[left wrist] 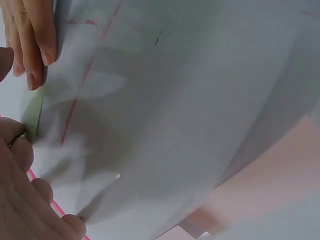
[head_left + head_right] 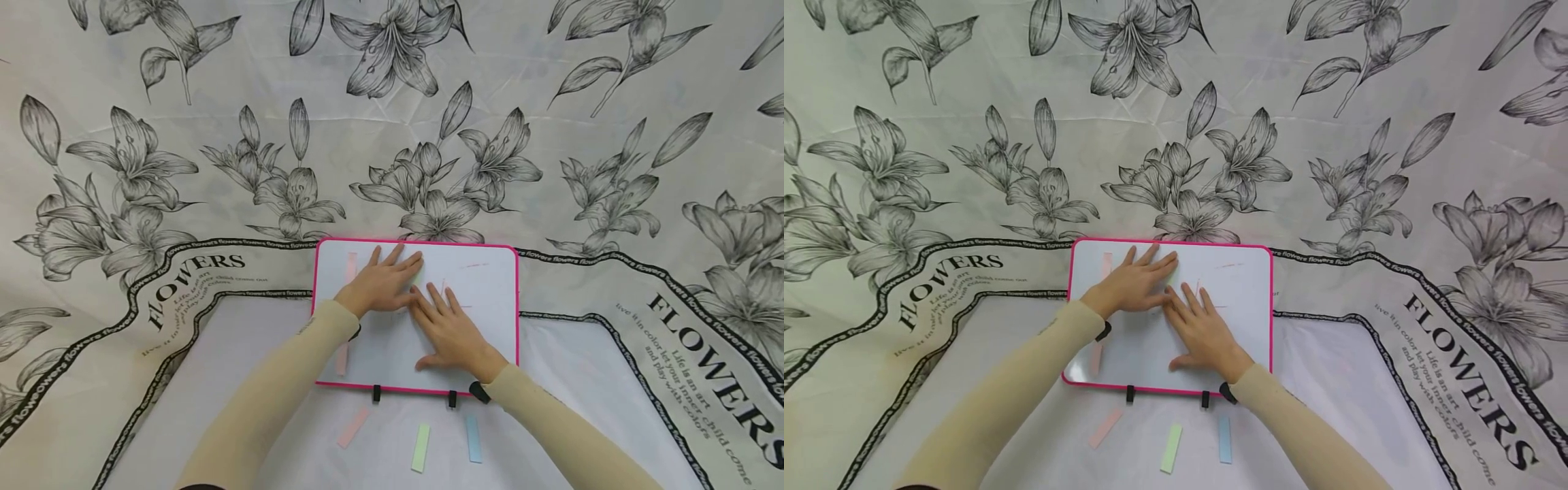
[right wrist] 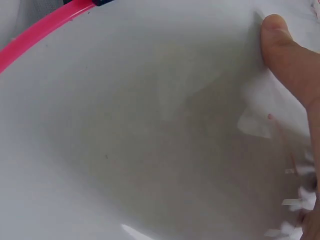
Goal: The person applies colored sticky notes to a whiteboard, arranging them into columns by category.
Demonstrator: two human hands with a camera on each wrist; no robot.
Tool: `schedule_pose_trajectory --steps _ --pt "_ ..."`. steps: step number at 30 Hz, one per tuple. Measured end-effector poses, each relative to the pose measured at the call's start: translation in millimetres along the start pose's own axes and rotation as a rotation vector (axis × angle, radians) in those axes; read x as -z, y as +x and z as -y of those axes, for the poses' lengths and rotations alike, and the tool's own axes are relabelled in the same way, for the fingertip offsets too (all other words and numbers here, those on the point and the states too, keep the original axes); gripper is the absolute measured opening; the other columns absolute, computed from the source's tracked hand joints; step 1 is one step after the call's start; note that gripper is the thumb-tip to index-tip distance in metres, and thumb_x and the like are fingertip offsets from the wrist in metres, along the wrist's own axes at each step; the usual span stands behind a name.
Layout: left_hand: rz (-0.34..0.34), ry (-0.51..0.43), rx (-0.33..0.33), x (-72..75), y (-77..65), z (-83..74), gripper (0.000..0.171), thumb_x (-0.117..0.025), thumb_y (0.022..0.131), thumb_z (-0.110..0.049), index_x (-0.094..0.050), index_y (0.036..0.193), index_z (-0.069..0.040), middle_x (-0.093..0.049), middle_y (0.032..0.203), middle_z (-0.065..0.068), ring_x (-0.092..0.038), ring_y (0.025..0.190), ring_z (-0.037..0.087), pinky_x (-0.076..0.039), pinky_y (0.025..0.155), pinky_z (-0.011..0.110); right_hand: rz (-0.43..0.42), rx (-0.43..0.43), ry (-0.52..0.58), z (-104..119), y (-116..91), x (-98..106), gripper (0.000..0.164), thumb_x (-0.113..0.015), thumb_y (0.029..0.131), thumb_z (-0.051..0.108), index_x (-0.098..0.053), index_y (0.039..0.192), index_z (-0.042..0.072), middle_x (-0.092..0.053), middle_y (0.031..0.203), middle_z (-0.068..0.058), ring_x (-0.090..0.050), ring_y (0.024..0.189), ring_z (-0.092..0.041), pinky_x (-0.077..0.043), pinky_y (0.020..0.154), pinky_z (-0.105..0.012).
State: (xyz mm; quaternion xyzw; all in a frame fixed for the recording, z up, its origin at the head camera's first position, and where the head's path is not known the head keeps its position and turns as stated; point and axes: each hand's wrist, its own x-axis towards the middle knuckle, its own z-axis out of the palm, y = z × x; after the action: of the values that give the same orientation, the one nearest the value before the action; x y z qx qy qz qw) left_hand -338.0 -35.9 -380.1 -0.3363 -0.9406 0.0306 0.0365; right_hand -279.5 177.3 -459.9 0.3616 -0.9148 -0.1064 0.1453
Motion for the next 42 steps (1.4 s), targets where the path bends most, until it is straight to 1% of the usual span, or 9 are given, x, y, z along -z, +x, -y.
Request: schedule_pose_trajectory --steps 7,10,15,19,24,31,36,39,42 --pt "0.016 -0.013 0.05 -1.8 -0.7 0.4 0.079 -0.037 0.104 -0.066 -0.011 0.167 -0.026 -0.005 0.173 -0.012 0.005 0.161 0.027 -0.002 0.126 0.064 -0.032 0.013 -0.005 1.8 1.0 1.8 0.132 -0.071 0.067 0.086 -0.031 0.161 0.004 -0.018 0.172 -0.016 -0.016 0.157 -0.048 -0.02 0.121 -0.069" --pt "0.02 0.003 0.068 -3.2 -3.1 1.5 0.079 -0.035 0.104 -0.067 -0.011 0.167 -0.026 -0.004 0.173 -0.012 0.006 0.161 0.025 -0.001 0.126 0.063 -0.011 0.001 -0.01 1.8 0.3 2.4 0.133 -0.072 0.067 0.085 -0.028 0.162 0.004 -0.016 0.172 -0.016 -0.015 0.157 -0.047 -0.019 0.122 -0.068" --pt "0.002 0.008 0.034 -2.9 -6.3 -2.0 0.078 -0.037 0.105 -0.065 -0.014 0.167 -0.024 -0.008 0.174 -0.009 0.0 0.162 0.025 -0.003 0.127 0.062 0.013 -0.009 -0.018 2.0 -2.1 4.4 0.133 -0.071 0.068 0.085 -0.025 0.163 0.005 -0.012 0.173 -0.015 -0.013 0.158 -0.046 -0.018 0.123 -0.068" --pt "0.01 -0.006 0.018 -4.0 -7.2 -5.8 0.079 -0.036 0.105 -0.064 -0.012 0.167 -0.022 -0.006 0.174 -0.008 -0.001 0.162 0.026 -0.004 0.126 0.064 -0.019 0.006 -0.035 3.1 -3.5 5.6 0.131 -0.071 0.068 0.085 -0.03 0.162 0.004 -0.017 0.172 -0.016 -0.018 0.156 -0.048 -0.023 0.121 -0.069" --pt "0.013 0.021 0.041 -4.9 -5.9 -3.8 0.079 -0.034 0.105 -0.065 -0.009 0.167 -0.023 -0.003 0.174 -0.009 0.004 0.162 0.027 -0.003 0.126 0.065 -0.043 0.016 -0.012 5.2 -3.1 3.8 0.129 -0.074 0.067 0.083 -0.033 0.16 0.004 -0.022 0.171 -0.017 -0.021 0.155 -0.049 -0.025 0.119 -0.07" --pt "-0.004 0.005 0.046 -5.1 -3.9 -1.1 0.077 -0.033 0.106 -0.064 -0.009 0.167 -0.024 -0.004 0.174 -0.01 0.005 0.161 0.028 -0.002 0.126 0.065 -0.01 0.003 0.013 7.3 -1.2 6.4 0.13 -0.076 0.067 0.081 -0.031 0.161 0.005 -0.02 0.171 -0.016 -0.017 0.156 -0.049 -0.021 0.12 -0.07" --pt "-0.02 0.003 0.086 -8.0 -6.2 2.0 0.076 -0.032 0.105 -0.066 -0.011 0.167 -0.027 -0.006 0.174 -0.013 0.005 0.162 0.028 -0.002 0.126 0.065 -0.021 0.016 0.02 7.9 0.4 7.2 0.132 -0.081 0.063 0.078 -0.032 0.16 0.002 -0.025 0.17 -0.018 -0.019 0.155 -0.05 -0.021 0.12 -0.071" --pt "-0.028 0.008 0.096 -8.3 -9.3 3.3 0.076 -0.032 0.104 -0.067 -0.013 0.167 -0.027 -0.008 0.173 -0.013 0.003 0.162 0.028 -0.003 0.126 0.065 -0.007 0.01 0.013 7.5 1.2 6.0 0.136 -0.081 0.062 0.079 -0.028 0.162 0.003 -0.02 0.171 -0.017 -0.016 0.156 -0.049 -0.02 0.121 -0.07" --pt "-0.039 0.009 0.086 -7.9 -12.7 3.0 0.076 -0.034 0.104 -0.067 -0.017 0.166 -0.026 -0.013 0.173 -0.011 -0.001 0.162 0.029 -0.004 0.126 0.065 0.007 0.002 0.016 7.2 0.9 5.0 0.138 -0.081 0.062 0.079 -0.025 0.163 0.004 -0.014 0.172 -0.016 -0.014 0.157 -0.048 -0.019 0.121 -0.07"
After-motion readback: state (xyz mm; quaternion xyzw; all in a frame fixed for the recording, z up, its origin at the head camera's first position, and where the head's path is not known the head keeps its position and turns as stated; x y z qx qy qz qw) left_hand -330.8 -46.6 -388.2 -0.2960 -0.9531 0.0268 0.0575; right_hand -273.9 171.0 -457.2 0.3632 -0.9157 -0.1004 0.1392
